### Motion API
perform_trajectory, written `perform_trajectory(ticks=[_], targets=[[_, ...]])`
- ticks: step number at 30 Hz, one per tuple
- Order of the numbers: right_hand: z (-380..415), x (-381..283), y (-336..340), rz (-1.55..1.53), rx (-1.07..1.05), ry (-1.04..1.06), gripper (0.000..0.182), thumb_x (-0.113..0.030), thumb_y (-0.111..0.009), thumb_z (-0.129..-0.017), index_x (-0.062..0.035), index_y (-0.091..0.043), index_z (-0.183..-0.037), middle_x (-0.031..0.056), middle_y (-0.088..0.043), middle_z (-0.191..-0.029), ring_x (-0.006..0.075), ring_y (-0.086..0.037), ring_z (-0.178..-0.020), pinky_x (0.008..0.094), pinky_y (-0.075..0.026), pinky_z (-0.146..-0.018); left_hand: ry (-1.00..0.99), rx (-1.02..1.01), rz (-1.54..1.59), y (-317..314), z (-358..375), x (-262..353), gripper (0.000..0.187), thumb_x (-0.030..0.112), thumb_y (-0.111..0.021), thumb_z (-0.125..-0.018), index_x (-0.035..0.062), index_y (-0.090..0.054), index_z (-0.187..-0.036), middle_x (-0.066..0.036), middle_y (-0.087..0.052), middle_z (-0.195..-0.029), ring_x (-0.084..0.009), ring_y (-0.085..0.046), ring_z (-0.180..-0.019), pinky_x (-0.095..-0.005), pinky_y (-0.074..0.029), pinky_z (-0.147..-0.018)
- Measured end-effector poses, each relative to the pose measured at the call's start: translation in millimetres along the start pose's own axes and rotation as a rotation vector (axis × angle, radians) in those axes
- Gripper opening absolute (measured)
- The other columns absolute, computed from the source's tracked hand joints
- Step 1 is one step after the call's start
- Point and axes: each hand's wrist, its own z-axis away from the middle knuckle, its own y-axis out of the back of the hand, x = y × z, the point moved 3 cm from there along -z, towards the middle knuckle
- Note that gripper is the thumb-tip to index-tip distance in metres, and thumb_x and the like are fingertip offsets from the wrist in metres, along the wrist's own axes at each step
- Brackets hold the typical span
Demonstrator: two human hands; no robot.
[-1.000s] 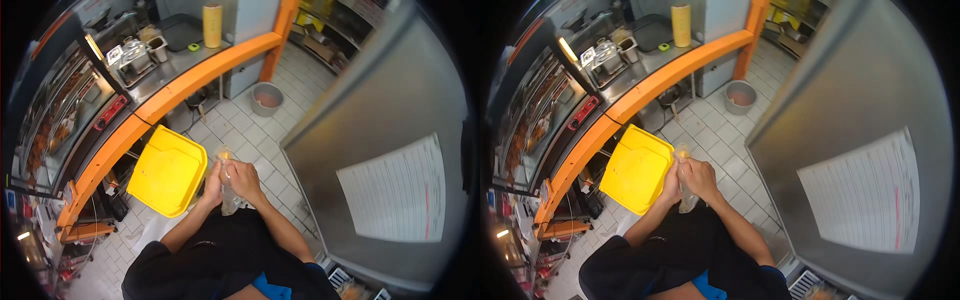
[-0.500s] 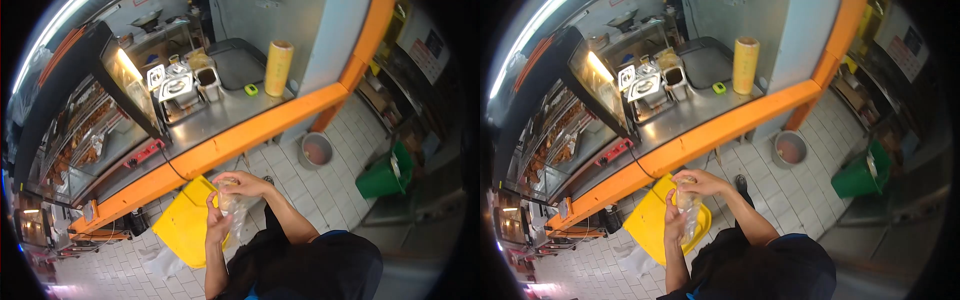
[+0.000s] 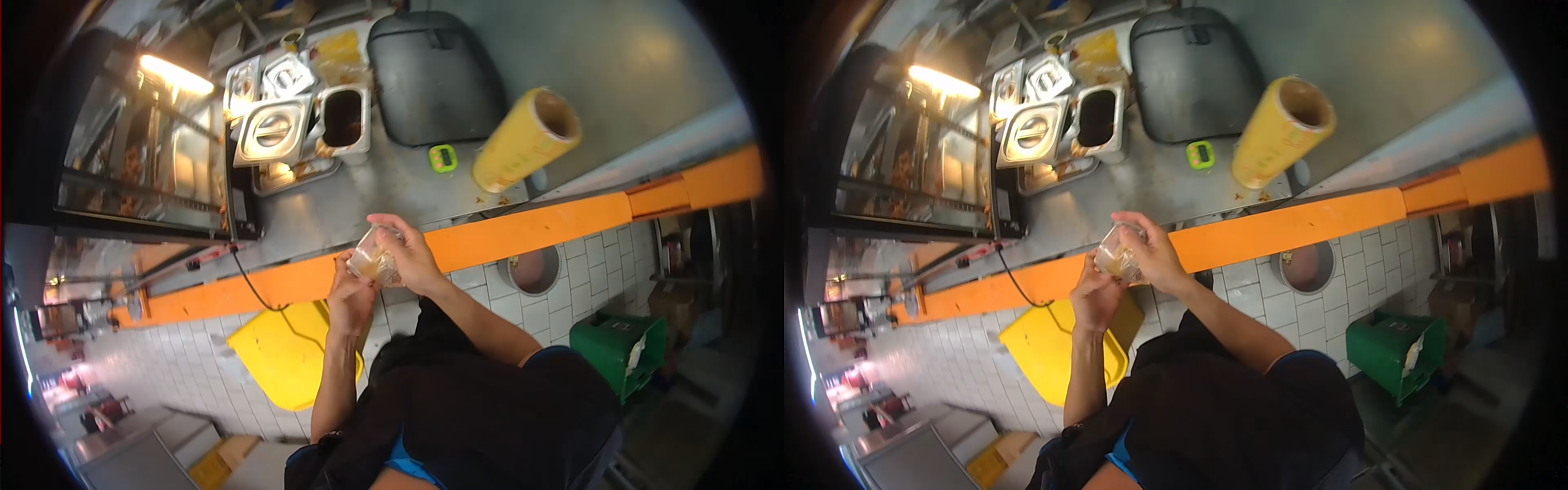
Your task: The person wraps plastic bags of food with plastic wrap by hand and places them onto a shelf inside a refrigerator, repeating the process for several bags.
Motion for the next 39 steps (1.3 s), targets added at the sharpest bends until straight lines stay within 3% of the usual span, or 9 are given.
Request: perform_trajectory(ticks=[3, 7, 12, 18, 20, 24, 27, 32, 39], targets=[[-10.6, 30.4, -11.6, -0.277, -0.177, -0.299, 0.029, -0.019, -0.053, -0.102, -0.0061, -0.057, -0.127, 0.0051, -0.061, -0.103, 0.0123, -0.060, -0.092, 0.0278, -0.051, -0.081, -0.234, 0.122, -0.168, 59.3, -9.3, -10.3, 0.021, 0.004, -0.071, -0.086, 0.0098, -0.051, -0.092, -0.001, -0.058, -0.098, -0.0113, -0.059, -0.088, -0.0259, -0.048, -0.084], [-20.7, 53.0, -24.0, 0.938, -0.201, 0.284, 0.028, -0.023, -0.053, -0.101, -0.0086, -0.058, -0.124, 0.0123, -0.057, -0.112, 0.0231, -0.060, -0.098, 0.0363, -0.050, -0.087, -0.298, 0.041, -0.389, 98.7, -18.5, 1.9, 0.037, 0.004, -0.075, -0.085, 0.0127, -0.040, -0.075, 0.002, -0.054, -0.084, -0.0049, -0.051, -0.081, -0.0232, -0.043, -0.074], [-10.9, 37.1, -20.1, 0.848, -0.059, 0.005, 0.026, -0.024, -0.049, -0.102, -0.0043, -0.053, -0.117, 0.0160, -0.062, -0.097, 0.0326, -0.064, -0.092, 0.0375, -0.050, -0.082, 0.273, -0.093, 0.183, 99.6, -56.6, -17.5, 0.056, 0.006, -0.075, -0.082, 0.0052, -0.048, -0.131, -0.008, -0.060, -0.120, -0.0231, -0.059, -0.114, -0.0364, -0.049, -0.096], [-8.5, -5.8, 7.3, 0.975, -0.099, 0.080, 0.031, -0.025, -0.058, -0.098, -0.0080, -0.051, -0.122, 0.0183, -0.049, -0.124, 0.0350, -0.053, -0.114, 0.0403, -0.045, -0.093, 0.203, -0.295, -0.209, 62.6, -85.7, -13.8, 0.046, -0.001, -0.076, -0.072, 0.0043, -0.054, -0.112, -0.006, -0.063, -0.106, -0.0188, -0.063, -0.099, -0.0343, -0.052, -0.089], [-14.6, -81.4, 10.1, 1.240, 0.063, 0.536, 0.039, -0.029, -0.066, -0.092, -0.0046, -0.051, -0.118, 0.0176, -0.052, -0.116, 0.0362, -0.053, -0.106, 0.0433, -0.042, -0.093, 0.097, -0.263, -0.267, 60.7, -97.1, -10.0, 0.042, -0.001, -0.076, -0.071, 0.0036, -0.055, -0.107, -0.006, -0.064, -0.100, -0.0183, -0.065, -0.091, -0.0329, -0.054, -0.084], [-26.6, -232.7, 83.4, 1.784, 0.650, 0.542, 0.055, -0.041, -0.074, -0.083, -0.0027, -0.053, -0.117, 0.0167, -0.061, -0.107, 0.0327, -0.058, -0.104, 0.0431, -0.044, -0.090, 0.011, -0.202, -0.271, 87.1, -110.6, 11.9, 0.039, -0.002, -0.075, -0.074, 0.0027, -0.056, -0.107, -0.008, -0.064, -0.103, -0.0184, -0.065, -0.092, -0.0326, -0.054, -0.084], [-55.2, -212.8, 161.7, 1.888, 0.512, 0.377, 0.052, -0.045, -0.076, -0.080, -0.0006, -0.063, -0.105, 0.0187, -0.068, -0.100, 0.0330, -0.063, -0.098, 0.0434, -0.046, -0.087, -0.072, -0.107, -0.284, 90.5, -106.7, 26.8, 0.040, -0.002, -0.074, -0.077, 0.0017, -0.055, -0.111, -0.009, -0.065, -0.106, -0.0192, -0.065, -0.095, -0.0333, -0.054, -0.086], [-56.3, -215.8, 166.3, 1.794, 0.724, 0.905, 0.043, -0.042, -0.078, -0.078, 0.0000, -0.071, -0.072, 0.0152, -0.070, -0.073, 0.0325, -0.066, -0.066, 0.0435, -0.051, -0.080, -0.267, 0.012, -0.267, 92.9, -84.5, 44.1, 0.054, -0.002, -0.073, -0.081, 0.0028, -0.048, -0.128, -0.009, -0.061, -0.112, -0.0202, -0.062, -0.104, -0.0343, -0.051, -0.095], [2.3, -144.4, 160.3, 0.983, 0.721, 0.060, 0.053, -0.045, -0.063, -0.095, 0.0013, -0.065, -0.071, 0.0033, -0.053, -0.055, 0.0108, -0.048, -0.052, 0.0334, -0.040, -0.049, -0.579, 0.193, -0.400, 70.7, -53.8, 84.6, 0.060, 0.007, -0.076, -0.085, 0.0073, -0.042, -0.134, -0.008, -0.054, -0.113, -0.0184, -0.058, -0.103, -0.0313, -0.049, -0.093]])
